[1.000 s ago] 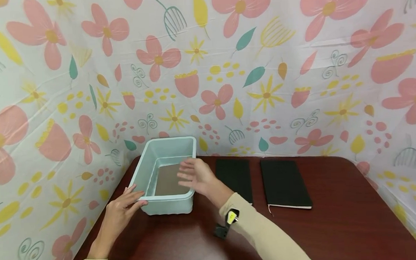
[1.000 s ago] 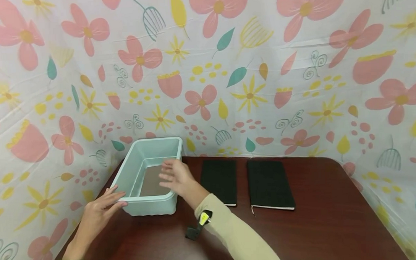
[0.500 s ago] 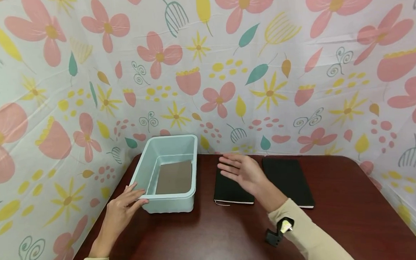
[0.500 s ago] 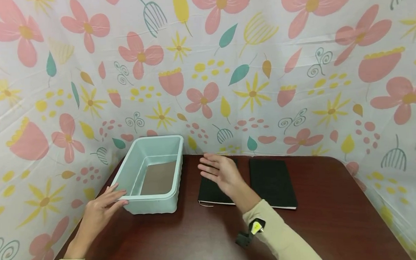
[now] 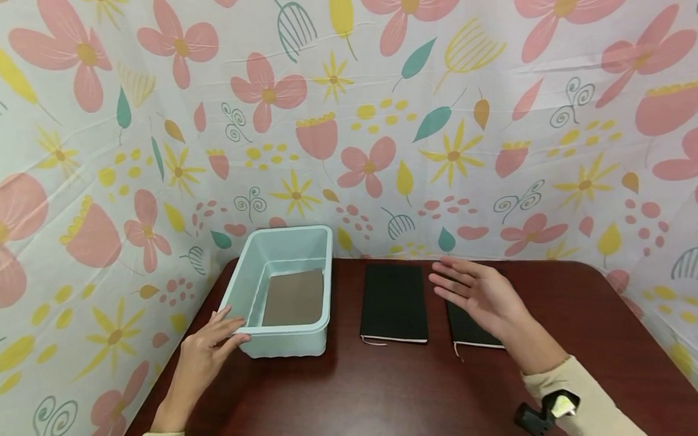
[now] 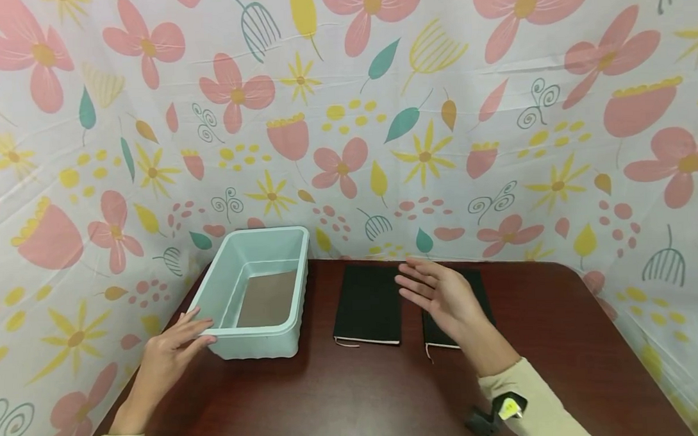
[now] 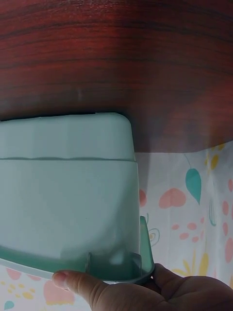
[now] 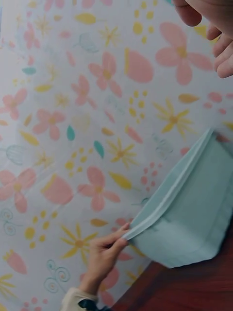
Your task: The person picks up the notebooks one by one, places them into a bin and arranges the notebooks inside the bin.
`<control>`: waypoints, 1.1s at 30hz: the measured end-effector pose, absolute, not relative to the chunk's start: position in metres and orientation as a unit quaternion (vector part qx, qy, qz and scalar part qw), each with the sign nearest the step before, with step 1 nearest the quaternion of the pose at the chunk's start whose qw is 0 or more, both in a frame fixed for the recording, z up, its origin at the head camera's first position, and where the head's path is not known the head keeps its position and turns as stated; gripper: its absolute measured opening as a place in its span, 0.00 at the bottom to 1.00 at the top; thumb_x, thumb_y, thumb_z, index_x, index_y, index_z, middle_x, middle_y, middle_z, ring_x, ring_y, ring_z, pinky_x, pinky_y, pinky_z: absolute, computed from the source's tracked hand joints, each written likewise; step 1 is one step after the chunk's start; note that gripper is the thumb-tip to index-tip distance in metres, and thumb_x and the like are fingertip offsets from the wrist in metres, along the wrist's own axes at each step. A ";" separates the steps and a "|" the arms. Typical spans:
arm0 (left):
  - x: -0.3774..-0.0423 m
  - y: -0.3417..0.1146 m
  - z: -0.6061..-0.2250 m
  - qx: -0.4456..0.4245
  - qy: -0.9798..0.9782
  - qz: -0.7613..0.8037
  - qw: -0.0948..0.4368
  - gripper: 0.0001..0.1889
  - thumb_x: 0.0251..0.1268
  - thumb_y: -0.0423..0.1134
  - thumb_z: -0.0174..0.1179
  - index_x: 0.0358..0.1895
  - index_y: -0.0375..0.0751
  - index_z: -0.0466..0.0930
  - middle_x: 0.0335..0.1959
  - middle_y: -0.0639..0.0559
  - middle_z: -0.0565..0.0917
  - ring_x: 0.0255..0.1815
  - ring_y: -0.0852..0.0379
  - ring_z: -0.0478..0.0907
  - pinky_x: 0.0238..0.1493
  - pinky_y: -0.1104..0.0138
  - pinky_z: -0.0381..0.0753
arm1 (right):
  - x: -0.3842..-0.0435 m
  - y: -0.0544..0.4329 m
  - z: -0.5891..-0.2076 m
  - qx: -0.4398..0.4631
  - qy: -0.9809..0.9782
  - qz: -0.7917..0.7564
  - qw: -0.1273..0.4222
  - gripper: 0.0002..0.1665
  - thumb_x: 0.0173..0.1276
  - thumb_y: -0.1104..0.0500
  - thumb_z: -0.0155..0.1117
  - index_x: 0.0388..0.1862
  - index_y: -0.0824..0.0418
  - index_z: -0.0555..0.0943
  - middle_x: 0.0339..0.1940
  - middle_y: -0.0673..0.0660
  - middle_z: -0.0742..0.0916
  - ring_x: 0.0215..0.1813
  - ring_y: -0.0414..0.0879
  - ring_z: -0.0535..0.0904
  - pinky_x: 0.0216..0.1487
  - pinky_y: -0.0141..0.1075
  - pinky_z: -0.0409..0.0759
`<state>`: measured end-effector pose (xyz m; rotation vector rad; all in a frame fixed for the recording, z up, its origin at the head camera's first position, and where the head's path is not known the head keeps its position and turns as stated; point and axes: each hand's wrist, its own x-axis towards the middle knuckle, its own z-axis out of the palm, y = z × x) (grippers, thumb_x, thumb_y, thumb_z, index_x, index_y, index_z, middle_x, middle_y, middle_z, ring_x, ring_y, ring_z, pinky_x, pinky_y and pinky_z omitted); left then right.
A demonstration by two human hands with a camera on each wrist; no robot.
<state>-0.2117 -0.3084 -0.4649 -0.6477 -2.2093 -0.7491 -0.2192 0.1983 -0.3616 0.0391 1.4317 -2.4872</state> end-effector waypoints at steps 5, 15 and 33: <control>-0.211 -0.309 -0.467 -0.250 -0.852 -0.289 0.358 0.23 0.39 0.28 0.80 0.46 0.43 0.92 0.42 0.47 0.91 0.60 0.40 0.83 0.75 0.70 0.65 | -0.211 0.231 -0.372 0.011 0.479 -0.868 0.129 0.12 0.83 0.56 0.53 0.50 0.52 0.85 0.54 0.50 0.87 0.57 0.45 0.86 0.63 0.38 0.84; -0.211 -0.306 -0.466 -0.254 -0.849 -0.289 0.361 0.23 0.39 0.27 0.79 0.45 0.42 0.92 0.41 0.46 0.91 0.59 0.38 0.83 0.75 0.69 0.66 | -0.200 0.282 -0.403 0.028 0.443 -0.885 0.140 0.16 0.85 0.57 0.49 0.48 0.53 0.87 0.51 0.51 0.88 0.55 0.46 0.87 0.63 0.40 0.85; -0.212 -0.307 -0.468 -0.253 -0.848 -0.296 0.359 0.23 0.39 0.27 0.79 0.46 0.41 0.92 0.42 0.44 0.91 0.61 0.40 0.82 0.75 0.70 0.65 | -0.190 0.324 -0.455 0.072 0.618 -0.781 0.052 0.12 0.84 0.54 0.52 0.50 0.43 0.83 0.44 0.37 0.88 0.49 0.34 0.87 0.52 0.33 0.89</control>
